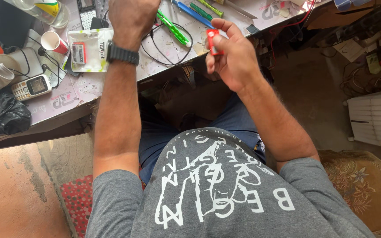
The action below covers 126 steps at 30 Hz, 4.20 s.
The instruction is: The person uses a green-handled screwdriver to adjust internal components of a disassembled mobile phone. They then retrieve a battery from a shelf, insert it into the phone, and test the device by pressing buttons to confirm the screen lights up and functions.
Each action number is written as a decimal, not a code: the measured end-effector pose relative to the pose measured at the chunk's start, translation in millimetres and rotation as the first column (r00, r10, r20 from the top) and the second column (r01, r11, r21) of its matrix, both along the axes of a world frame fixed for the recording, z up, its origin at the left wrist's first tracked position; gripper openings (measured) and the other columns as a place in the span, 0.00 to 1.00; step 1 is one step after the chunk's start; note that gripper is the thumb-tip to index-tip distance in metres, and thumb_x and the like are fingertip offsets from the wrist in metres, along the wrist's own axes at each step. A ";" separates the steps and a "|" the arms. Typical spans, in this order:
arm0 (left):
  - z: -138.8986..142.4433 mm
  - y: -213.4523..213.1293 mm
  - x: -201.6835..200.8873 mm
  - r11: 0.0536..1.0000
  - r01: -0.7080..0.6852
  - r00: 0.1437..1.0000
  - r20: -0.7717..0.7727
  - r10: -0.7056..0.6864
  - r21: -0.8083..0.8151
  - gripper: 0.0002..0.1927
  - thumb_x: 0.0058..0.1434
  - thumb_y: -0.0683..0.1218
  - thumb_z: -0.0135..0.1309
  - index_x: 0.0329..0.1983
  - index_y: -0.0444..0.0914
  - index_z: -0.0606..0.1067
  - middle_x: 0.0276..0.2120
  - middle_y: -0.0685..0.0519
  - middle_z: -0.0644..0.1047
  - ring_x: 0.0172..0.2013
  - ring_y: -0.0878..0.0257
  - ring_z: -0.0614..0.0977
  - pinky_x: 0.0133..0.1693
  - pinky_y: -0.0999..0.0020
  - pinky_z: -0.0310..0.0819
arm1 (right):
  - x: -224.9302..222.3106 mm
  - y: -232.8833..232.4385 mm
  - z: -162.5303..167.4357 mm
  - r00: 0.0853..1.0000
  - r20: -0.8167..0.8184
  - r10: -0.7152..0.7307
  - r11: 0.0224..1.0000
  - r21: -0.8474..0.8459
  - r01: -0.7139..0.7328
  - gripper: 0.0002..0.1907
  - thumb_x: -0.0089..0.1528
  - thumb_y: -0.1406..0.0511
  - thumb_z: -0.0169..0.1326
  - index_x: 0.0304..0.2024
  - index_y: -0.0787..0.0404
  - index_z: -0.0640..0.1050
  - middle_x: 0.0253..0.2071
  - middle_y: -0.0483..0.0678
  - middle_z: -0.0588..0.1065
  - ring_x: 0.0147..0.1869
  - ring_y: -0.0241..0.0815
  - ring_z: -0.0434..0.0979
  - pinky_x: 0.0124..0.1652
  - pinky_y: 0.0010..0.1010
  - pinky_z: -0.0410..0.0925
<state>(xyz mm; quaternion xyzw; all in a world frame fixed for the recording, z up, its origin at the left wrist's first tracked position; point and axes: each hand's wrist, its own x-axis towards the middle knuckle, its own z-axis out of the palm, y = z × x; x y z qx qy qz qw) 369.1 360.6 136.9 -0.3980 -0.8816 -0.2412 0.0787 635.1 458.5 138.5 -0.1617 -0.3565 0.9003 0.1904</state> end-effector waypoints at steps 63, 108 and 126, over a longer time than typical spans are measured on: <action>-19.3 -37.1 -8.8 0.369 -0.109 0.198 0.384 -0.902 0.923 0.19 0.70 0.53 0.54 0.54 0.35 0.75 0.39 0.50 0.80 0.32 0.65 0.84 0.35 0.70 0.85 | -146.4 -12.1 21.2 0.939 -0.321 -0.125 0.072 0.941 0.331 0.09 0.64 0.73 0.70 0.43 0.60 0.82 0.44 0.44 0.76 0.47 0.37 0.82 0.46 0.26 0.79; -21.9 -16.5 -35.1 0.436 -0.062 0.403 0.422 -0.812 0.898 0.21 0.63 0.35 0.57 0.59 0.32 0.71 0.47 0.48 0.81 0.47 0.63 0.85 0.52 0.66 0.85 | -157.1 31.0 -17.1 0.996 -0.032 -0.079 0.741 0.667 0.080 0.13 0.67 0.72 0.61 0.52 0.74 0.78 0.37 0.53 0.81 0.33 0.35 0.80 0.33 0.25 0.75; -36.3 -14.9 -20.3 0.387 0.044 0.458 0.326 -0.827 0.921 0.18 0.68 0.31 0.55 0.60 0.34 0.72 0.49 0.47 0.80 0.49 0.62 0.85 0.53 0.67 0.86 | -134.3 36.7 -39.3 0.984 -0.175 -0.034 0.782 0.608 0.135 0.11 0.68 0.74 0.59 0.52 0.73 0.77 0.40 0.57 0.81 0.42 0.40 0.84 0.35 0.28 0.78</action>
